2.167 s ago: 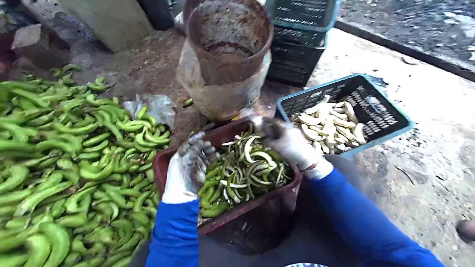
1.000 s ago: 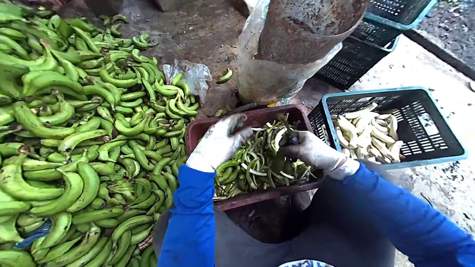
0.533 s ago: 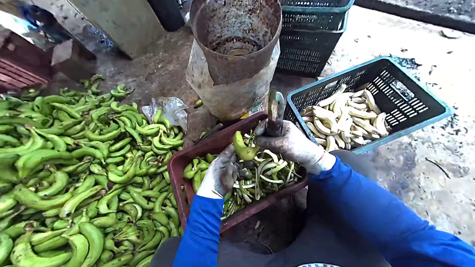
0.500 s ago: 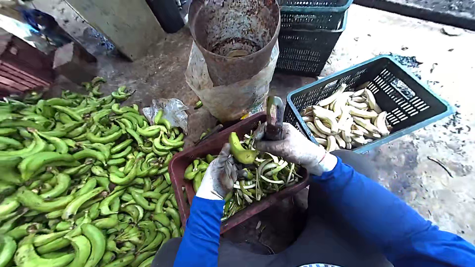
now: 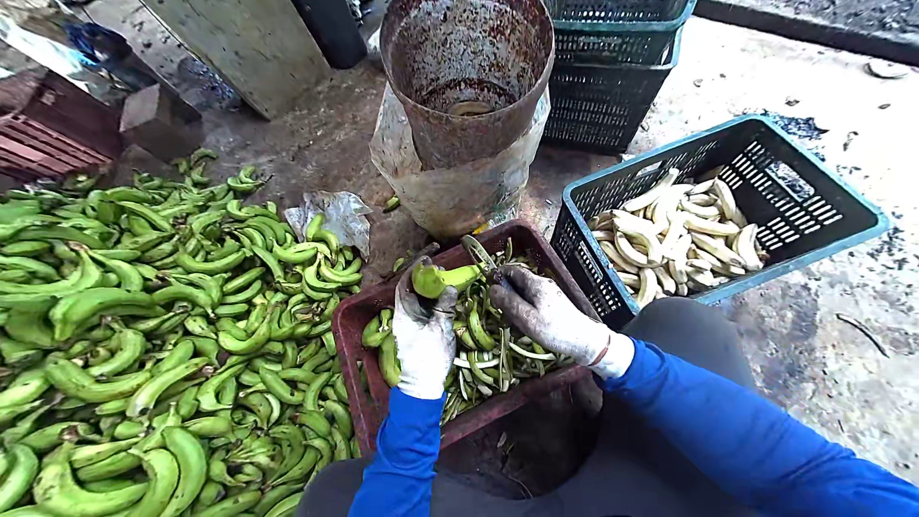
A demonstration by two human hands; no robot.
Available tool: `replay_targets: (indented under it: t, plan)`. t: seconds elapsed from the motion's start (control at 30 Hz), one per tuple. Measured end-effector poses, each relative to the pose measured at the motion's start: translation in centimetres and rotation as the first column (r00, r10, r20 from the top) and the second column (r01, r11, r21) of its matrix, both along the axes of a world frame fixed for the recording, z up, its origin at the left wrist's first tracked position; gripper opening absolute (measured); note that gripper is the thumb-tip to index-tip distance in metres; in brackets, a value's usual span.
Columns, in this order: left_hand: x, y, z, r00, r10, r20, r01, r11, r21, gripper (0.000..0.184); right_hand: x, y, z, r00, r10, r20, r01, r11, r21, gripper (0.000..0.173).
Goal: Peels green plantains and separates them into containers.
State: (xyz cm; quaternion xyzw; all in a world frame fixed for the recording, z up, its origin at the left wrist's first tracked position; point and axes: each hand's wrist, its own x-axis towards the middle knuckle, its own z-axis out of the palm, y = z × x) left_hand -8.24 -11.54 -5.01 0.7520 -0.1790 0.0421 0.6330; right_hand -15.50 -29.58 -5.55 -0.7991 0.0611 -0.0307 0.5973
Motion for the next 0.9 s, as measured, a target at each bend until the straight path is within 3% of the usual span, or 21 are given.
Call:
replay_targets:
  t: [0.1,0.23,0.33,0.4,0.53,0.7,0.9]
  plan:
    - [-0.6,-0.4,0.1,1.000,-0.003,0.009,0.004,0.996,-0.092,0.056,0.3,0.6,-0.7,0.998,0.015,-0.055,-0.018,0.999,-0.044,0.036]
    - [0.7,1.2,1.8,0.997,-0.058,-0.048,0.036,0.932,-0.359,0.064,0.5,0.5,-5.1,0.947,0.132,-0.293,-0.203,0.952,-0.227,0.044]
    - [1.8,3.5,3.0,0.932,-0.232,-0.280,0.037,0.826,-0.563,0.040,0.6,0.3,-4.0,0.986,0.079,-0.145,-0.115,0.958,-0.263,0.048]
    - [1.9,3.9,2.3,0.846,-0.289,-0.449,-0.089,0.753,-0.652,0.029,0.7,0.4,-2.7,0.997,0.070,-0.035,-0.077,0.959,-0.271,0.053]
    - [1.6,2.5,1.4,0.778,-0.180,-0.601,-0.216,0.823,-0.526,0.040,-0.3,2.3,-1.5,0.972,0.125,0.199,-0.054,0.944,-0.326,0.042]
    - [0.5,1.2,1.4,0.773,-0.193,-0.605,-0.119,0.892,-0.437,0.043,-0.4,2.9,-2.3,0.933,0.228,0.279,-0.100,0.908,-0.408,0.044]
    - [-0.3,0.3,1.6,0.681,-0.234,-0.694,-0.001,0.948,-0.320,0.047,3.1,-2.0,-3.0,0.910,-0.040,0.413,0.266,0.820,-0.506,0.043]
